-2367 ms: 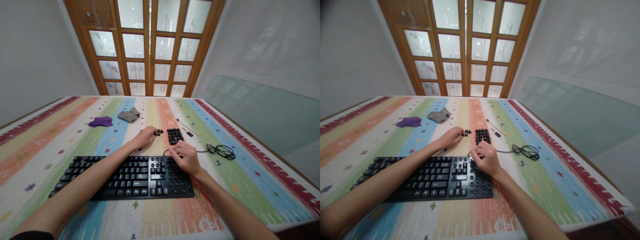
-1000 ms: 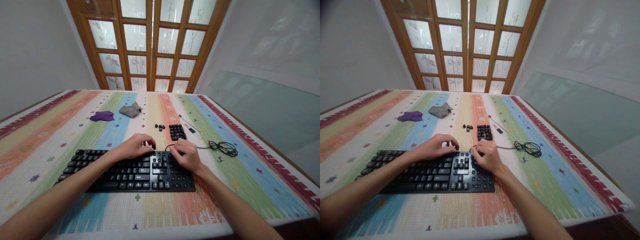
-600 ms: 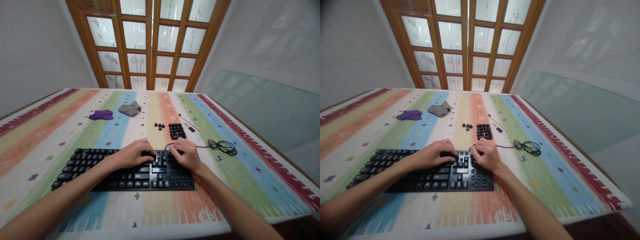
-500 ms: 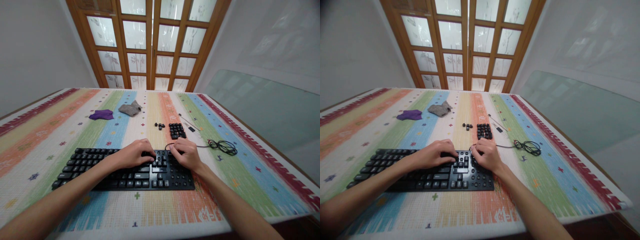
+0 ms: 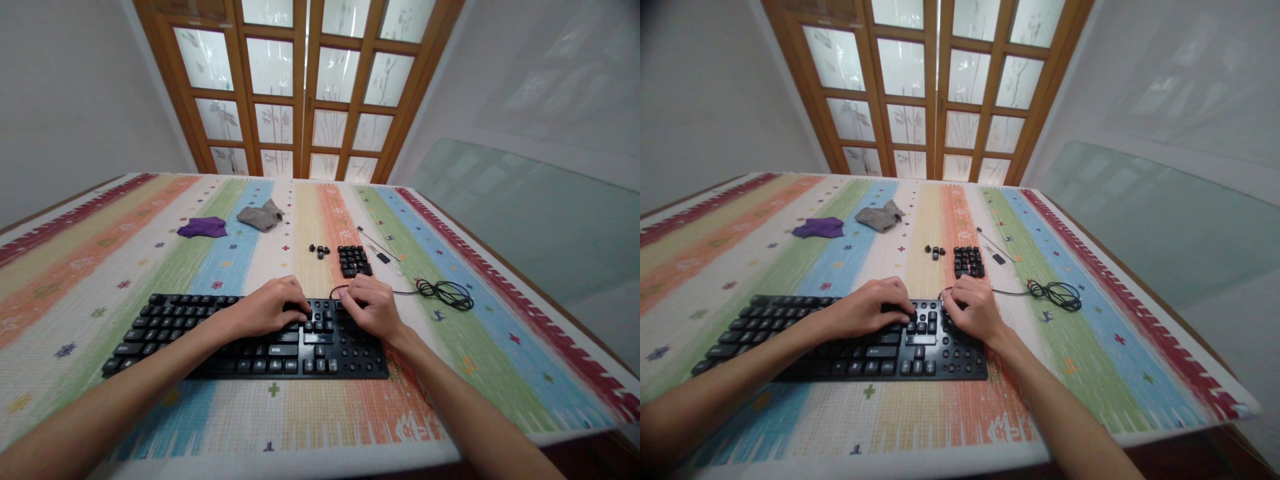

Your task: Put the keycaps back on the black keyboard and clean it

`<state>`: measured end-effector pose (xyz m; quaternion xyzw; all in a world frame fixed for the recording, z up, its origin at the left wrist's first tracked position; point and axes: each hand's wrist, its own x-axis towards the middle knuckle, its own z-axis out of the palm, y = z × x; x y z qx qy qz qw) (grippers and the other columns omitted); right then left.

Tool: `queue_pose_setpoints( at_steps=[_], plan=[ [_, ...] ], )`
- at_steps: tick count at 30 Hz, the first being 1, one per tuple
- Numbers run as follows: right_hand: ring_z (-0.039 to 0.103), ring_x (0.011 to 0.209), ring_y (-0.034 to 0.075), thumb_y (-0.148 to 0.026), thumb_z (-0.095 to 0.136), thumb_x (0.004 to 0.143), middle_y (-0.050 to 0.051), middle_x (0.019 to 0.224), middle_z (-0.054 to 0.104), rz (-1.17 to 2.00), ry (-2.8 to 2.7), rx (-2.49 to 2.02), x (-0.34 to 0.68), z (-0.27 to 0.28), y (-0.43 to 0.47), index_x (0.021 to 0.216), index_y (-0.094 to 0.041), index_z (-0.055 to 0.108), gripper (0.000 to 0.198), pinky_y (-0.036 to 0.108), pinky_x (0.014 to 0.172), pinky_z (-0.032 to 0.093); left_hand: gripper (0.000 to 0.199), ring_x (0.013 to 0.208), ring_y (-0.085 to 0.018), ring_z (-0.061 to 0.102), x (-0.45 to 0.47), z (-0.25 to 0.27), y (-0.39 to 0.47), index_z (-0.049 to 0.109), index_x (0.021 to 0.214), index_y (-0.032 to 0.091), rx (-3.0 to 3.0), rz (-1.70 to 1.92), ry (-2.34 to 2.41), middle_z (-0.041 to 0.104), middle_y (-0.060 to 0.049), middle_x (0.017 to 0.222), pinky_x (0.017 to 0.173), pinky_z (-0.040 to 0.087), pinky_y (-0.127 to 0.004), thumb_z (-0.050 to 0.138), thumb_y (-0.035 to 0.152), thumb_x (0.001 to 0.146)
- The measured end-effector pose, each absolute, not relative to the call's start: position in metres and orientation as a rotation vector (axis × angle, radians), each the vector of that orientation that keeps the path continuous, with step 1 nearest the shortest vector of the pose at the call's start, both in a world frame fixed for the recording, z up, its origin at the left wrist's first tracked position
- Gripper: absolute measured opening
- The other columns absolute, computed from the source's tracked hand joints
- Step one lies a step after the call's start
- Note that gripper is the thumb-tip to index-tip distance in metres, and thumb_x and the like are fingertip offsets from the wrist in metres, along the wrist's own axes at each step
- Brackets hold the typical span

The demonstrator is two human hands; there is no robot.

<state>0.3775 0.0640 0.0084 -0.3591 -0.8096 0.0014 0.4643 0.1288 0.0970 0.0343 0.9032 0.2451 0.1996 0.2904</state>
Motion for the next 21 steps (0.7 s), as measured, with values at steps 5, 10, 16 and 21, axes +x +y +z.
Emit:
queue_pose_setpoints(
  at_steps=[5, 10, 16, 21],
  plan=[
    [0.048, 0.054, 0.014, -0.013, 0.056, 0.095, 0.000, 0.056, 0.052, 0.006, -1.983, -0.885, 0.3768, 0.0087, 0.0638, 0.056, -0.020, 0.052, 0.041, 0.030, 0.054, 0.038, 0.014, 0.084, -0.018, 0.063, 0.1316, 0.0336, 0.0985, 0.076, 0.084, 0.022, 2.432, 0.543, 0.634, 0.074, -0.002, 0.081, 0.078, 0.049, -0.029, 0.068, 0.011, 0.085],
    [0.049, 0.054, 0.014, -0.012, 0.056, 0.095, 0.000, 0.056, 0.053, -0.002, -1.986, -0.885, 0.3762, 0.0090, 0.0636, 0.055, -0.020, 0.053, 0.041, 0.030, 0.054, 0.038, 0.020, 0.083, -0.018, 0.062, 0.1319, 0.0334, 0.0995, 0.076, 0.084, 0.021, 2.466, 0.538, 0.576, 0.075, -0.002, 0.080, 0.077, 0.048, -0.029, 0.062, 0.006, 0.087],
    [0.049, 0.054, 0.014, -0.013, 0.055, 0.095, 0.000, 0.056, 0.054, -0.014, -2.000, -0.893, 0.3775, 0.0091, 0.0632, 0.055, -0.019, 0.053, 0.041, 0.030, 0.054, 0.039, 0.018, 0.084, -0.018, 0.061, 0.1311, 0.0356, 0.0979, 0.075, 0.086, 0.017, 2.490, 0.545, 0.571, 0.074, -0.004, 0.082, 0.076, 0.047, -0.028, 0.063, 0.003, 0.086],
    [0.049, 0.054, 0.014, -0.013, 0.056, 0.095, 0.000, 0.056, 0.054, -0.014, -2.001, -0.887, 0.3770, 0.0093, 0.0634, 0.055, -0.019, 0.054, 0.041, 0.030, 0.055, 0.038, 0.020, 0.089, -0.019, 0.060, 0.1321, 0.0411, 0.0944, 0.075, 0.088, 0.019, 2.557, 0.476, 0.536, 0.075, -0.004, 0.085, 0.080, 0.046, -0.030, 0.061, 0.004, 0.089]
  ],
)
